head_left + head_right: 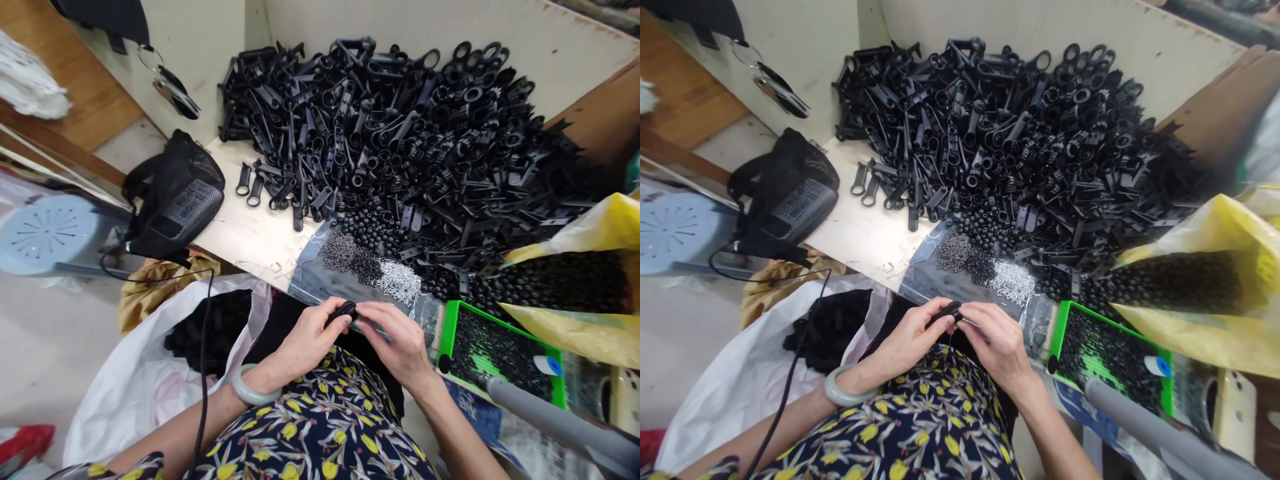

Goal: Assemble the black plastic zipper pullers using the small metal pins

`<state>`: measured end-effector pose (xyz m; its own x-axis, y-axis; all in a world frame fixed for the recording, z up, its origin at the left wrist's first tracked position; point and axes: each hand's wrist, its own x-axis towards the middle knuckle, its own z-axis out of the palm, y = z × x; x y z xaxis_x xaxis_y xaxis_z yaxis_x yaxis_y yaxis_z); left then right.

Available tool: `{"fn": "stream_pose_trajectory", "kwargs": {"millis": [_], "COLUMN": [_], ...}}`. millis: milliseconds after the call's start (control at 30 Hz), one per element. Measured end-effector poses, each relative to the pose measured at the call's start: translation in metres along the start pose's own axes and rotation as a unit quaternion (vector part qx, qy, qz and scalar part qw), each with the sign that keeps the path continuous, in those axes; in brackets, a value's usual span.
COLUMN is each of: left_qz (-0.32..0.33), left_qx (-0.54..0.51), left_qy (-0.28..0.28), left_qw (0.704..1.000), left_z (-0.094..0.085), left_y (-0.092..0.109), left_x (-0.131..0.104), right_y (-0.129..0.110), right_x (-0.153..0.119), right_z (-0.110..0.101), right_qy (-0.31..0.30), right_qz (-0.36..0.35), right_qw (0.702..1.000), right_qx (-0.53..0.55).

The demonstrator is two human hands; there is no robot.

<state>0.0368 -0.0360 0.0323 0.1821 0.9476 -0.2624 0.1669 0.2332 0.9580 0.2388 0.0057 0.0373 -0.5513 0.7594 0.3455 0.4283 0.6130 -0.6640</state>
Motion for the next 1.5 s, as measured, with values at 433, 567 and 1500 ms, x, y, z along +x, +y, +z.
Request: {"fn": "stream_pose_trajectory", "kwargs": {"millis": [433,567,1500], "left_qz": [0.016,0.035,0.0], "left_qx": [0.073,0.095,0.255], "left_qy": [0.011,0.011,0.008], "left_qw": [0.997,0.995,0.967], "left_z": [0.007,0.007,-0.007], "left_y": [-0.004,-0.004,-0.016], "left_x": [-0.005,-0.005,-0.015], "right_y": [-0.011,-0.009,-0.004], "right_x": [-0.012,-0.016,-0.014], "right_z": [0.017,0.02,0.058], "right_qy": [0.08,0.078,0.097], "right_qz": [0.04,0.032,0.022], "right_qw": [0.994,0.995,0.995], "right_qx": [-0.058,-0.062,-0.014]}}
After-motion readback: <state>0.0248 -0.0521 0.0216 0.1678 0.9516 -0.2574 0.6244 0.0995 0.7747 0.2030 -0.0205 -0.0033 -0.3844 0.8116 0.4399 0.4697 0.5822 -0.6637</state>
